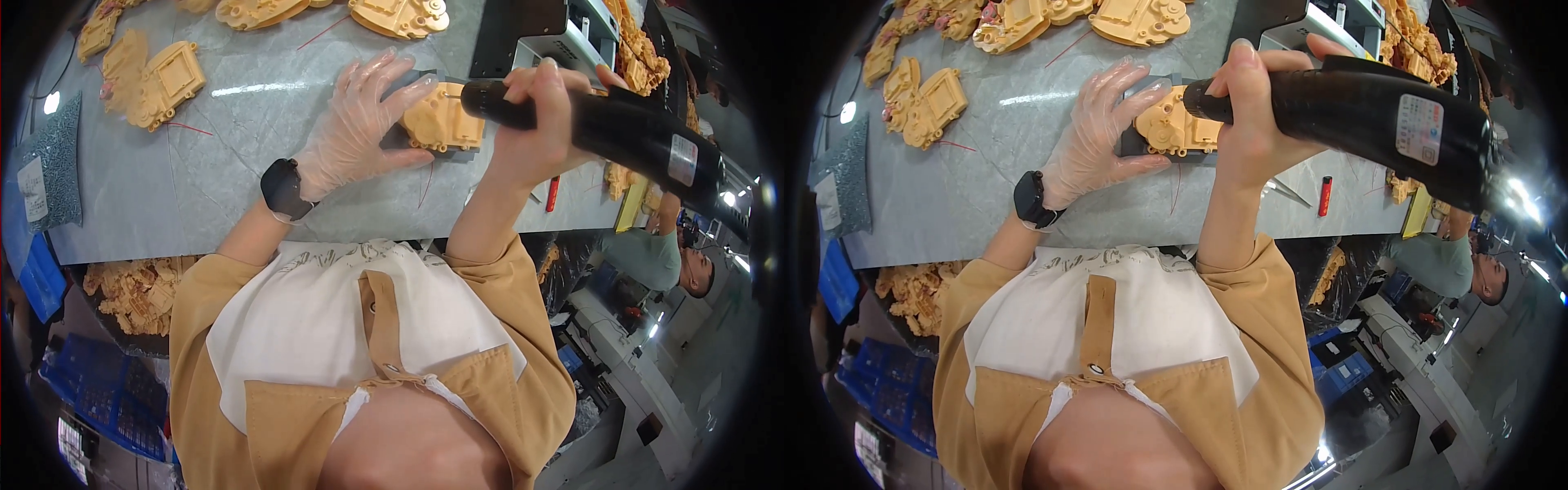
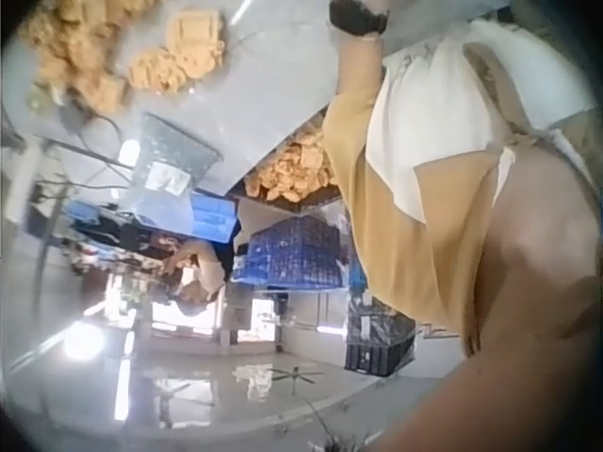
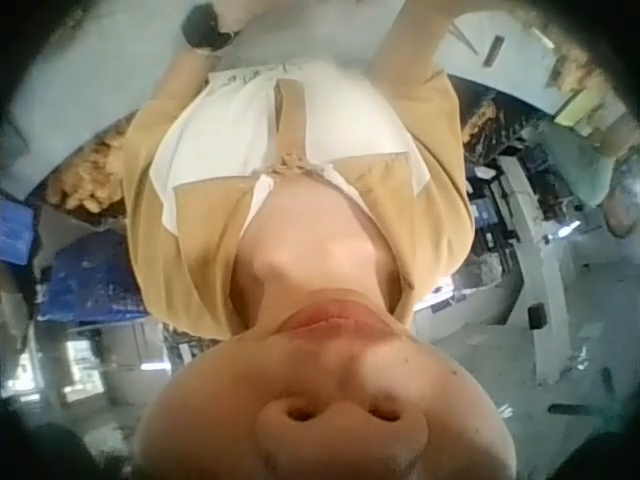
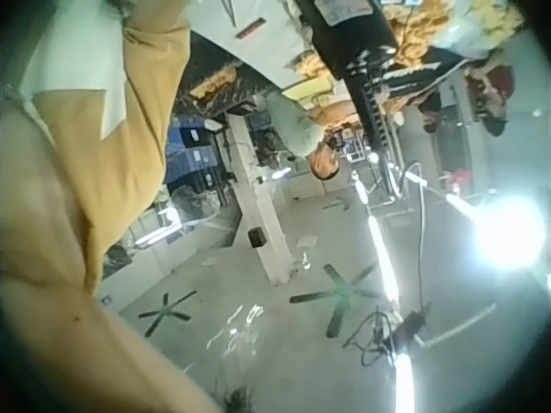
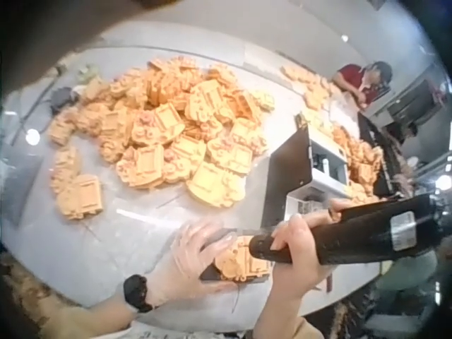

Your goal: The person assembles plastic parts by positioning them on a fixture and fastening screws into them using an electric screwdriver.

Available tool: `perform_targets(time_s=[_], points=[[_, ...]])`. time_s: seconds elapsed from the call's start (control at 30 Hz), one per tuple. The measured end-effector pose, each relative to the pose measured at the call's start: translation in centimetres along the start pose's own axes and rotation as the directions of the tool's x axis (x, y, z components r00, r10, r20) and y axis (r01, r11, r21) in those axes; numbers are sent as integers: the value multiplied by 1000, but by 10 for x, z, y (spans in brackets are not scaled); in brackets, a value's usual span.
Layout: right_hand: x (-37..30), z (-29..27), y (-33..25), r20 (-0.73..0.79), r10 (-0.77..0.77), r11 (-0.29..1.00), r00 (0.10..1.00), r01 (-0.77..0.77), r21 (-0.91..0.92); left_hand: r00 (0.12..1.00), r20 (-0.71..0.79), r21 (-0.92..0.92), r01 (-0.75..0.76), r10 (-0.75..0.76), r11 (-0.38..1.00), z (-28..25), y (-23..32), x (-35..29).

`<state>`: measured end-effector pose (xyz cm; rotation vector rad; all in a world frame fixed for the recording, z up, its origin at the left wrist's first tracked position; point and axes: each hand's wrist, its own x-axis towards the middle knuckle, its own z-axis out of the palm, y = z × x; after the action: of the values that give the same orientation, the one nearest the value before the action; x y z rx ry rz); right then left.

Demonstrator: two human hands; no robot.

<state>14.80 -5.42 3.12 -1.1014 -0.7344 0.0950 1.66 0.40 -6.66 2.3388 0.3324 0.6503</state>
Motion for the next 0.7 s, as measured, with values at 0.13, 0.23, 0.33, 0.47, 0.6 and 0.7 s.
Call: perform_targets(time_s=[0.13, 0.23, 0.33, 0.47, 0.6, 0.7], points=[[5, 1, 3, -21, 11, 1000, 1000, -11, -26, 1000, 2, -12, -7, 7, 1000, 3, 0, 1], [7, 1, 4, -2, 21, 999, 1000, -21, -39, 1000, 23, 4, 5, -6, 1000, 2, 0, 1], [7, 3, 4, -1, 36, 998, 999, -36, -41, 999, 37, 12, 12, -12, 1000, 2, 0, 1], [6, 6, 4, -11, 43, 998, 999, -44, -46, 1000, 26, -2, 12, -12, 1000, 3, -1, 1], [7, 5, 6, 4, 42, 998, 999, -41, -45, 1000, 21, -22, 10, -10, 1000, 3, -1, 2], [9, 2, 11, 34, 21, 996, 999, -18, -85, 1000, 13, -24, 8, -7, 1000, 2, -1, 3]])
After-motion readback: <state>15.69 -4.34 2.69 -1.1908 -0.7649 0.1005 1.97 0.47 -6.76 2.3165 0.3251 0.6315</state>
